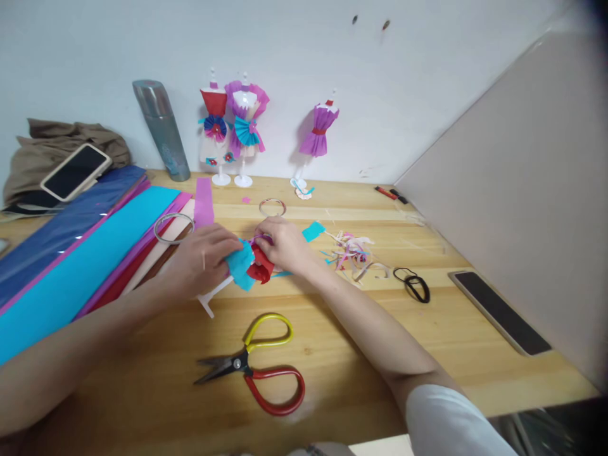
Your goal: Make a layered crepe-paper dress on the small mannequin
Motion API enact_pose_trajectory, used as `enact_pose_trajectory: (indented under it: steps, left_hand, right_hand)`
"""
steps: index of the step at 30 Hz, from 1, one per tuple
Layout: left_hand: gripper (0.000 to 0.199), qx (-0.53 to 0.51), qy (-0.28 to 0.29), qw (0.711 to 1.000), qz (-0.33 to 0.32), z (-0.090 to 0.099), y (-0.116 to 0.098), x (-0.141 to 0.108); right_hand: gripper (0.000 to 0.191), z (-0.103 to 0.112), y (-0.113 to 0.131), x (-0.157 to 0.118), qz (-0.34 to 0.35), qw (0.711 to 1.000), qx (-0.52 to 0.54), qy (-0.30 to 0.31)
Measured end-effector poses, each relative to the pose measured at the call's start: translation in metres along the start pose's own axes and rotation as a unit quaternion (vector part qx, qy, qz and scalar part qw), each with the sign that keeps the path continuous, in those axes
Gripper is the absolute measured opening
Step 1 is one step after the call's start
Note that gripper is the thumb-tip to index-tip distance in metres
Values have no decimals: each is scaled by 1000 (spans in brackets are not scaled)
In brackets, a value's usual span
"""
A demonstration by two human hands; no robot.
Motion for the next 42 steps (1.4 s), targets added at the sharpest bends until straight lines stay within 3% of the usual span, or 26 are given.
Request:
enact_pose_trajectory:
  steps: [2, 5, 9, 12, 19, 26, 31, 37, 42]
  left_hand:
    - [16, -45, -28, 994, 90, 5, 12, 8]
    - [13, -147, -57, 957, 242, 7, 37, 15]
    - [24, -249, -50, 918, 304, -3, 52, 23]
    - [26, -272, -37, 913, 302, -8, 55, 25]
    - [25, -253, -63, 918, 299, -1, 57, 17]
    - [34, -314, -72, 885, 337, -4, 54, 9]
    - [24, -275, -8, 914, 299, -11, 42, 29]
    - [13, -107, 37, 970, 214, -11, 23, 53]
    - [14, -1, 57, 986, 159, -16, 11, 65]
  right_hand:
    - [14, 0, -1, 0, -5, 1000, 1, -3]
    - [13, 2, -1, -1, -24, 1000, 3, -9]
    - [12, 2, 4, -1, -13, 1000, 5, 0]
    - [12, -1, 2, -1, -26, 1000, -15, -3]
    - [13, -3, -16, -1, -133, 990, -46, -12]
    - [12, -1, -13, 0, -132, 991, -28, -15]
    - [11, 0, -14, 0, -136, 991, -10, -14]
    - [8, 5, -16, 4, -99, 995, 22, -10]
    - [12, 11, -13, 4, -44, 998, 51, -7]
Point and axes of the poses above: each hand's wrist, its own x-axis towards the middle knuckle, its own z-axis out of the back of the hand, y = z × x, the point moved 7 cm from there along x, towards the middle knuckle, and after that the axes turned 7 degrees about -x, right-handed, at the moved point
